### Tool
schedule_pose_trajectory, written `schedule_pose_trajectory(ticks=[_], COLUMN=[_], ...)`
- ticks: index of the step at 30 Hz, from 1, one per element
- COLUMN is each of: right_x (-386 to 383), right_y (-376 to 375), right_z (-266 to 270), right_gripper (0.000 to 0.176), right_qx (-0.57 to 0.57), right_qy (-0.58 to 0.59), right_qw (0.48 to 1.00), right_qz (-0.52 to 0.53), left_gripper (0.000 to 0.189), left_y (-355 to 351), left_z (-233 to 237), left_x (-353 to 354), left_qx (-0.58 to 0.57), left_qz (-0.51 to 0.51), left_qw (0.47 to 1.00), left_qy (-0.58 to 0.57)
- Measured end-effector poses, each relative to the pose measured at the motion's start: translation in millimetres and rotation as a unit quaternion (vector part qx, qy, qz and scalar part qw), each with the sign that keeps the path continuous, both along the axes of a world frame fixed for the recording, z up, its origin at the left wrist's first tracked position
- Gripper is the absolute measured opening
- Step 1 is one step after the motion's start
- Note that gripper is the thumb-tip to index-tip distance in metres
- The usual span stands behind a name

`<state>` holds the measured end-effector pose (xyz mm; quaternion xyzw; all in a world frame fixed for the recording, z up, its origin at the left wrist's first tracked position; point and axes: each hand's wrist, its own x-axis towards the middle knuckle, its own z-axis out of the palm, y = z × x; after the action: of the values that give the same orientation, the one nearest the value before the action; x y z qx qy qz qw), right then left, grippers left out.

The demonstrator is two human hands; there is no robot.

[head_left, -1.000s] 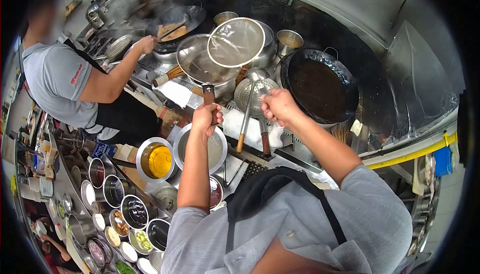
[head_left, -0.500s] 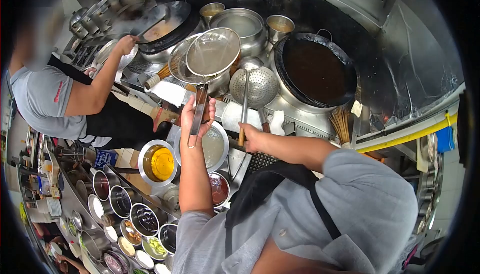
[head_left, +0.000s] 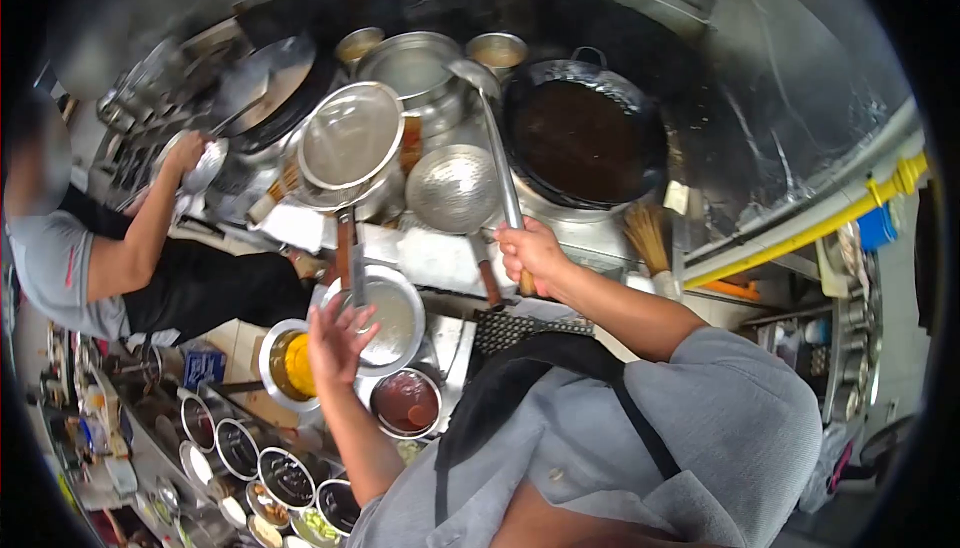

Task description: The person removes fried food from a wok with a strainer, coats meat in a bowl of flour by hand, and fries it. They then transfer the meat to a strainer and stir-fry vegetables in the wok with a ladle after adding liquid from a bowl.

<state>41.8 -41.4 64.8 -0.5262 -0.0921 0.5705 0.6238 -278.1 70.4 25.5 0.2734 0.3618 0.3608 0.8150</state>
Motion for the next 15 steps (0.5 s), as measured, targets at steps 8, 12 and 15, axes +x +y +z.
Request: schedule_pose_trajectory(ticks=[8, 12, 15], right_x=[163, 202, 217], right_y=[-99, -118, -126], right_z=[17, 7, -9], right_gripper=[0.018, 0.033, 0.027], right_qx=[-0.117, -0.17, -0.188], right_qy=[-0.337, -0.494, -0.544], right_qw=[0.933, 0.853, 0.817], right_qz=[-0.052, -0.004, 0.025], left_gripper=[0.069, 0.072, 0.069], left_y=[-27, -35, -47], left_z=[19, 25, 32], left_x=[-3, -3, -1], left_qx=[0.068, 0.108, 0.138], left_qz=[0.14, 0.205, 0.265], left_qw=[0.976, 0.955, 0.936], left_qy=[0.154, 0.184, 0.186])
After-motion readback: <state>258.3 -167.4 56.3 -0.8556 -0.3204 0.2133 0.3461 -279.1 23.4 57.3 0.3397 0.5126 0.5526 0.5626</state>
